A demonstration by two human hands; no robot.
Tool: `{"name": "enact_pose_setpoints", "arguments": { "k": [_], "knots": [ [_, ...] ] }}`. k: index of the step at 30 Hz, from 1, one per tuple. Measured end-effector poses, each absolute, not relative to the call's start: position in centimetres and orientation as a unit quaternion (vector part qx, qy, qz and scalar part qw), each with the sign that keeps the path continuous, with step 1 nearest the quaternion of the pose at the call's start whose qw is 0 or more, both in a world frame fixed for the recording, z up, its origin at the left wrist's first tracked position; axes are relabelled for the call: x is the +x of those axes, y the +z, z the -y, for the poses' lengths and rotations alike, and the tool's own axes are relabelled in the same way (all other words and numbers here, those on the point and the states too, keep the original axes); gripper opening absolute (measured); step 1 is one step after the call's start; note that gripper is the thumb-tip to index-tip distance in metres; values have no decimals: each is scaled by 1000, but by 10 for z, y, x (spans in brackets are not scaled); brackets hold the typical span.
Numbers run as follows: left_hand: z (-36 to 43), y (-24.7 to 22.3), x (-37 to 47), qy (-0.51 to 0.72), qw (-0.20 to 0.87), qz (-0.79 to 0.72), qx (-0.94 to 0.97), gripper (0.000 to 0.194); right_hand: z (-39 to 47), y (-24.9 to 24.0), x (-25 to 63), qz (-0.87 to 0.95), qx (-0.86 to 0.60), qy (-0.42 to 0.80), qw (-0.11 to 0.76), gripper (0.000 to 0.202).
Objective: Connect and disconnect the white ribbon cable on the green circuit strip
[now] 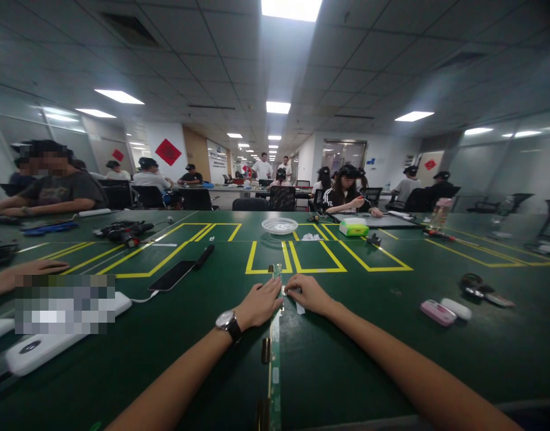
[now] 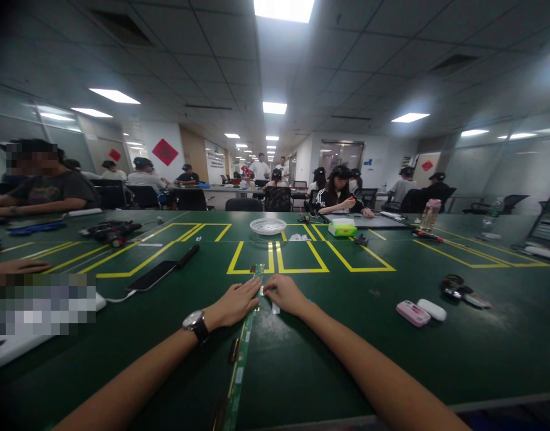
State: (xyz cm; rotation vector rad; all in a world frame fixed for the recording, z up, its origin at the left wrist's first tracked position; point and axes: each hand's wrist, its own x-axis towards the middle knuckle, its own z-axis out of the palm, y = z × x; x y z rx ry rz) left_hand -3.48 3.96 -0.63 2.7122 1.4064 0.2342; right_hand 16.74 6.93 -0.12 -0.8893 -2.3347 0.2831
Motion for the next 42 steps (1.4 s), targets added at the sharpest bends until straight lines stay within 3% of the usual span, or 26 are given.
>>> {"name": "enact_pose_setpoints", "arguments": {
  "k": [42],
  "knots": [
    [-42,-11,-28,63,34,-467,882,56,-72,-7,171,893,-315,89,308,13]
  ]
}}
